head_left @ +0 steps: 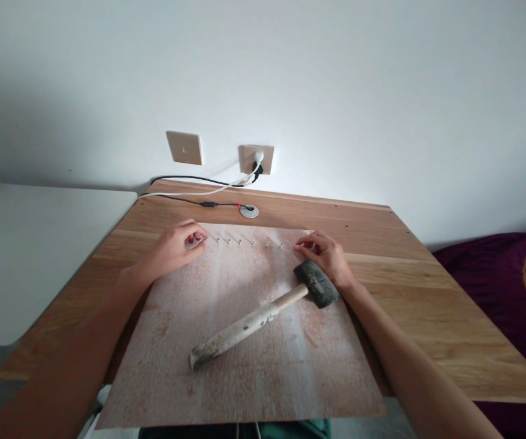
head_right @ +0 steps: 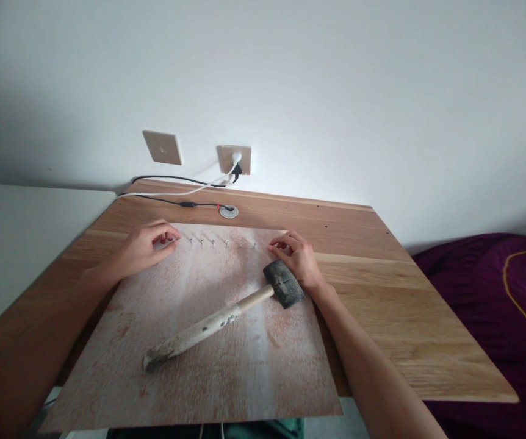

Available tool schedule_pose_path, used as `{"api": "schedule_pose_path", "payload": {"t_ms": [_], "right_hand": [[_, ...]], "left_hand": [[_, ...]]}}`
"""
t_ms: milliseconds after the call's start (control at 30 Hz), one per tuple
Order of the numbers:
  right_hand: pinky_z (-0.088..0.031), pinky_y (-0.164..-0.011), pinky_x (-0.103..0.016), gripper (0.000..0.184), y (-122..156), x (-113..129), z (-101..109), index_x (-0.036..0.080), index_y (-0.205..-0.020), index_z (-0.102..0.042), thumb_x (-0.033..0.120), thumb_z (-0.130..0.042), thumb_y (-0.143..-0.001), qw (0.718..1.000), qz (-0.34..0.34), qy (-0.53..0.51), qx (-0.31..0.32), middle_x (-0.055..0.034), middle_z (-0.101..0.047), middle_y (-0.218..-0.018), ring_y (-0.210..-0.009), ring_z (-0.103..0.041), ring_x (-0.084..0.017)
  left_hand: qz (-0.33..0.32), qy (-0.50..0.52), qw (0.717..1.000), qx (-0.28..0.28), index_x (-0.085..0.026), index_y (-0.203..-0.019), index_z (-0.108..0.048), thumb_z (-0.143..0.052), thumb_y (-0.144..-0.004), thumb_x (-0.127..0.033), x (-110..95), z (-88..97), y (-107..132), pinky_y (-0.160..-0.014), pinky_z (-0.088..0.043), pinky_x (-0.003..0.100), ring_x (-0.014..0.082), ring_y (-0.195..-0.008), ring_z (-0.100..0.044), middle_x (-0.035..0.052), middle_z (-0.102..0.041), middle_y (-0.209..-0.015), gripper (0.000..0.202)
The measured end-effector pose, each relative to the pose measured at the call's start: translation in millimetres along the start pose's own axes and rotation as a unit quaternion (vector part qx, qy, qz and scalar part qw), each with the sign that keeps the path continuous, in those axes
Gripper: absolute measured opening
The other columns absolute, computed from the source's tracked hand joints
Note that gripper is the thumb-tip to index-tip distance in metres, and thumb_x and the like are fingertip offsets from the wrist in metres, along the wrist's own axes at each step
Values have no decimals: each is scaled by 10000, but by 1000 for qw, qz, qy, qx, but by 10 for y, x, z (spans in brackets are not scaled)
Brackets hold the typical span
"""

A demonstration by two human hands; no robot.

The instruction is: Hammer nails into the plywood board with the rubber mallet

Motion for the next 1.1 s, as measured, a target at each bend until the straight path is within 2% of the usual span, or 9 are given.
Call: {"api": "schedule_pose_path", "payload": {"t_ms": [567,1100], "right_hand": [[-582,-753,-366,254,5,-36,-11,248,-950,-820,454,-687,-1018,999,39,21,13,-62,-678,-877,-778,-667,-230],[-580,-734,-345,221,15,12,-12,231,-1042,-819,371,-648,-1047,997,68,3,37,-64,-659,-909,-794,-669,-224]], "left_hand": [[-5,7,1000,12,-201,-890,-736,-634,-940,-311,25,5,6,-674,-462,296,155,-699,-604,15,-674,-816,158],[1,-1,1000,2,-192,-865,-710,-686,-927,-336,24,13,6,-698,-452,299,159,-722,-596,9,-654,-813,159]]}}
Point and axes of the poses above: each hand's wrist, its own y-axis away from the middle knuckle, its own z-axis out of the back of the hand, x = y × z, the point moved 5 cm from there along -y, towards the middle knuckle
